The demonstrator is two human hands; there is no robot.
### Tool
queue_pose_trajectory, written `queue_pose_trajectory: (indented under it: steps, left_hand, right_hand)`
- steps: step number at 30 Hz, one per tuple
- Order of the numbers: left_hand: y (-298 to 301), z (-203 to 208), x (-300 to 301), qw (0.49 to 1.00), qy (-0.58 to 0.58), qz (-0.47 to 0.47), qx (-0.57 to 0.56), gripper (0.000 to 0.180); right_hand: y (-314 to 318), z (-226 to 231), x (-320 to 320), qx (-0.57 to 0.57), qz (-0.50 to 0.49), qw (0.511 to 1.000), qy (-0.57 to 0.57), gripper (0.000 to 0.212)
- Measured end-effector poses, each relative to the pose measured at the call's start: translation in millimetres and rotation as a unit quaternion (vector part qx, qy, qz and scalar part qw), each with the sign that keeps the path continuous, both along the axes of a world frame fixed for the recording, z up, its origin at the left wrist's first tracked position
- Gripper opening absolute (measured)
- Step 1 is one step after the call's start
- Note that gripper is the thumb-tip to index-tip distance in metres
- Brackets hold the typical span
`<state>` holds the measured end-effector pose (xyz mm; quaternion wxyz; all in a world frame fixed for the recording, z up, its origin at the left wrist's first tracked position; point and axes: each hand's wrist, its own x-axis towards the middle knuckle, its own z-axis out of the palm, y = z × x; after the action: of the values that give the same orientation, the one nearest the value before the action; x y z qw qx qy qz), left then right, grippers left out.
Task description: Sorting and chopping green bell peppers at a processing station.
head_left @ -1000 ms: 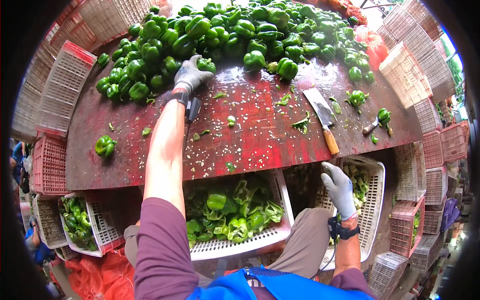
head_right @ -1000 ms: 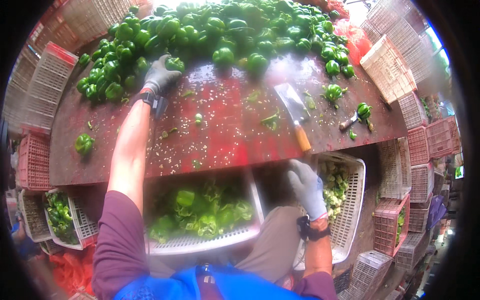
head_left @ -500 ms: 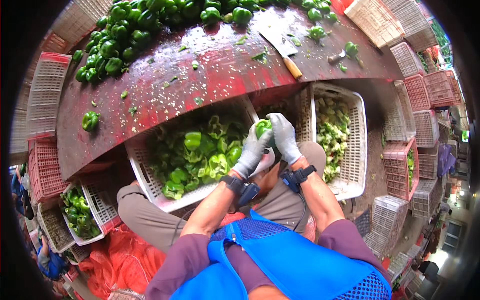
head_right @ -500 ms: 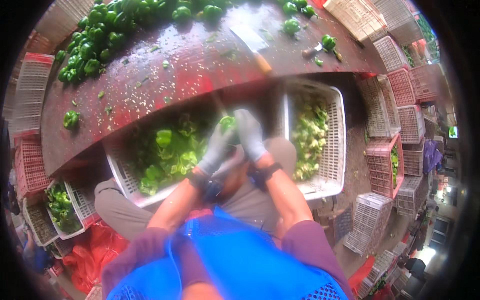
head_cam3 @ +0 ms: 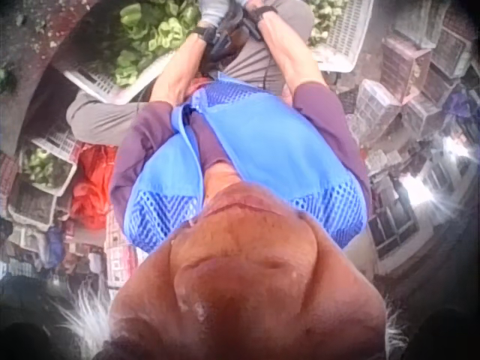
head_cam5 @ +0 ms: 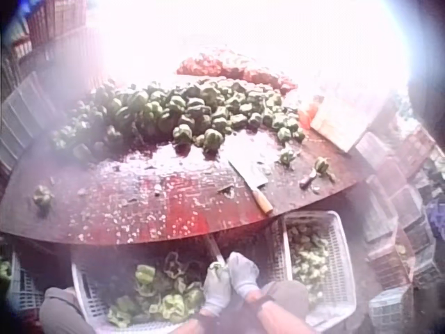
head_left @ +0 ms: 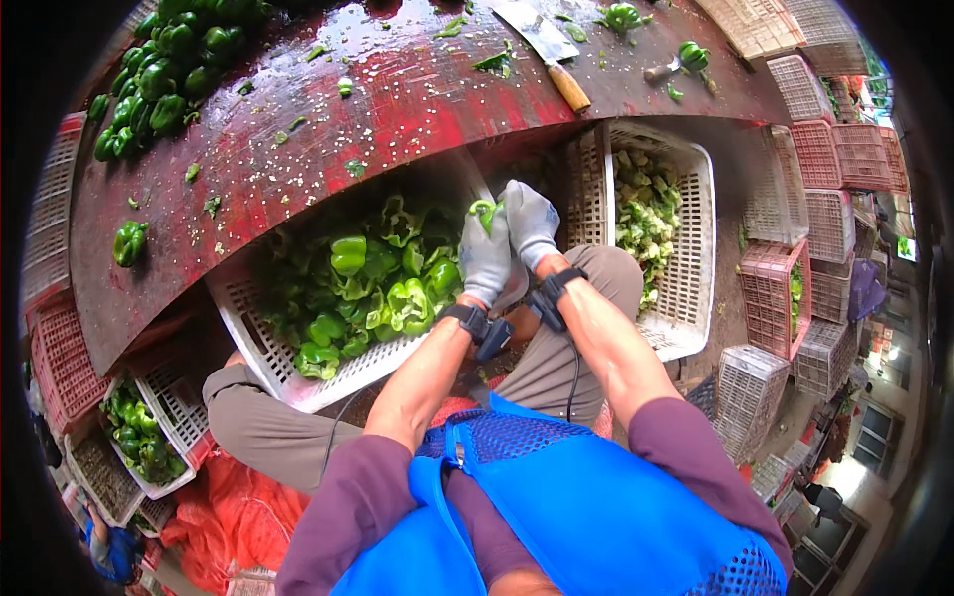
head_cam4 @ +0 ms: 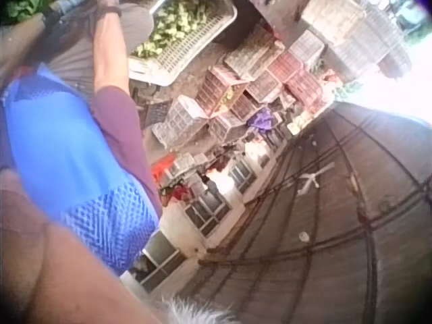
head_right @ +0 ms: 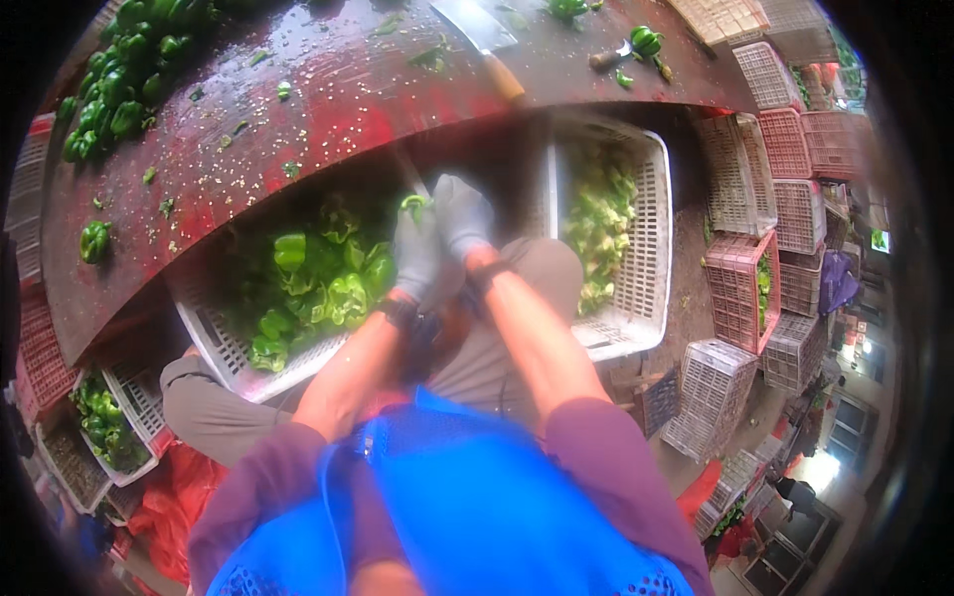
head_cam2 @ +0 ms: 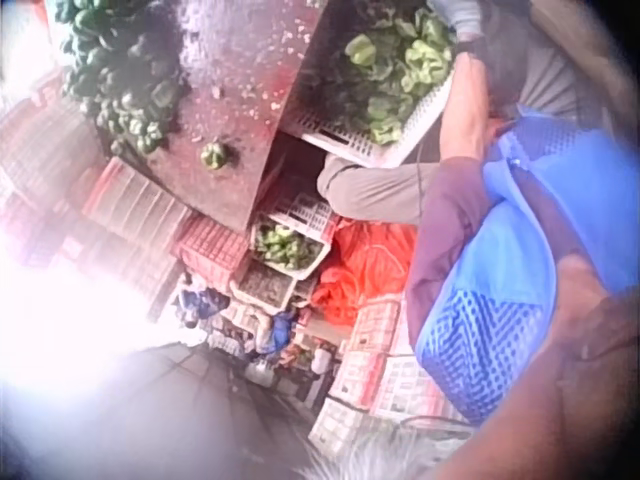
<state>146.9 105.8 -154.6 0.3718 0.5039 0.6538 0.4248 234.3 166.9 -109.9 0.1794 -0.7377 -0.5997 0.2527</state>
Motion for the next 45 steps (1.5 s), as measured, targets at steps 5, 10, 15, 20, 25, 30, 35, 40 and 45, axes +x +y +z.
queue_pose_trajectory:
  steps: [5,10,15,20,25,30,35,40,45]
  left_hand:
    - [20.4,14.1,-24.7,0.987,-0.101,0.000,-0.127,0.058]
    - [-2.3,7.6,-46.2,0.985,-0.145,-0.055,-0.079,0.058]
    - [-1.6,106.8,-91.3,0.985,-0.029,-0.160,-0.059,0.032]
    - [-16.3,156.1,-136.8,0.948,-0.157,-0.231,-0.150,0.028]
    - [-11.7,130.4,-167.0,0.934,-0.283,-0.200,-0.087,0.035]
    - [-27.3,142.5,-162.0,0.913,0.380,0.012,0.147,0.067]
    - [-20.2,169.7,-129.2,0.889,0.400,-0.185,0.128,0.056]
    - [-9.4,138.8,-139.5,0.906,0.372,-0.196,0.043,0.039]
    - [-9.6,90.4,-160.4,0.990,0.013,-0.053,-0.131,0.028]
  right_hand:
    - [8.0,1.9,-15.8,0.016,-0.006,0.999,-0.051,0.050]
    - [-17.2,37.0,-21.0,0.024,0.085,0.994,-0.067,0.045]
    - [-29.1,61.0,-26.7,0.053,0.079,0.993,0.075,0.039]
    - [-19.2,66.5,-26.8,0.027,0.254,0.943,0.215,0.024]
    - [-7.8,62.6,-41.1,-0.278,0.035,0.616,0.737,0.032]
    - [-18.8,78.6,-67.1,-0.189,-0.065,0.770,0.605,0.034]
    - [-20.0,58.6,-64.9,0.032,0.131,0.968,0.214,0.040]
    - [-41.9,73.0,-71.6,0.102,0.196,0.967,0.127,0.030]
    - [-73.1,102.8,-85.8,0.011,0.122,0.943,0.309,0.034]
